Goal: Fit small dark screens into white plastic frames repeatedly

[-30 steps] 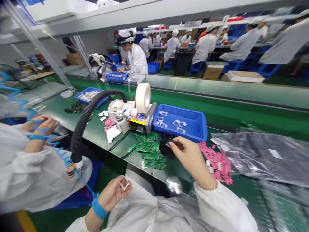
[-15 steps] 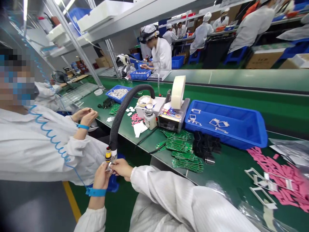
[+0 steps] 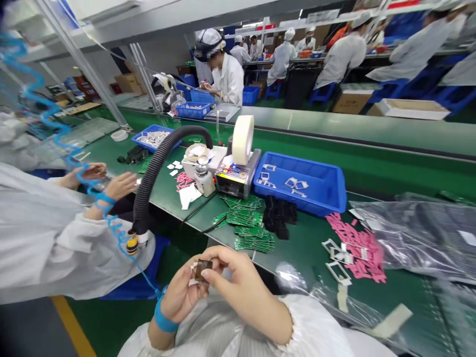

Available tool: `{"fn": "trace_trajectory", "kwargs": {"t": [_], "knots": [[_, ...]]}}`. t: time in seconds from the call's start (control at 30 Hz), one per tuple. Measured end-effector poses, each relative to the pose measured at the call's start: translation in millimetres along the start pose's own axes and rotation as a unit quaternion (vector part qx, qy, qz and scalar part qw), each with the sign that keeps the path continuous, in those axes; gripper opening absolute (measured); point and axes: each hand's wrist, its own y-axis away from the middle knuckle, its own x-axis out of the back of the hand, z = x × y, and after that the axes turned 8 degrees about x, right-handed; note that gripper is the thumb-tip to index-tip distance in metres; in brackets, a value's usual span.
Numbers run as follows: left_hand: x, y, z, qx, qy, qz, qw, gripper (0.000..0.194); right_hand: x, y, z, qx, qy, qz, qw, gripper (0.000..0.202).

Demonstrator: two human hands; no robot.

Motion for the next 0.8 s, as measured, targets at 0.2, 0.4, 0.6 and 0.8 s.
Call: {"fn": "trace_trajectory", "kwargs": {"t": [0.2,0.4,0.6,0.8], "knots": [[-74.1,-8.5,-22.2,0.047,-0.075,-0.156,0.984,0.052,31.9,31.2,11.1,0.1,0.139,0.143,0.975,0.017],[-91.4,-22.1,-28.3,0.092,-0.044,-0.167,0.981,0.045,58.3,43.3,17.5,0.087,0.069,0.216,0.97,0.013],[-99.3,-19.9,-16.2,0.111,-0.015,-0.2,0.973,0.042,80.4,47.7,12.1,0.09,0.078,0.182,0.976,0.015],[-120.7,-17.3,-7.3,0.103,-0.035,-0.21,0.972,0.038,87.3,43.6,13.3,0.177,0.132,0.13,0.967,0.019]]}}
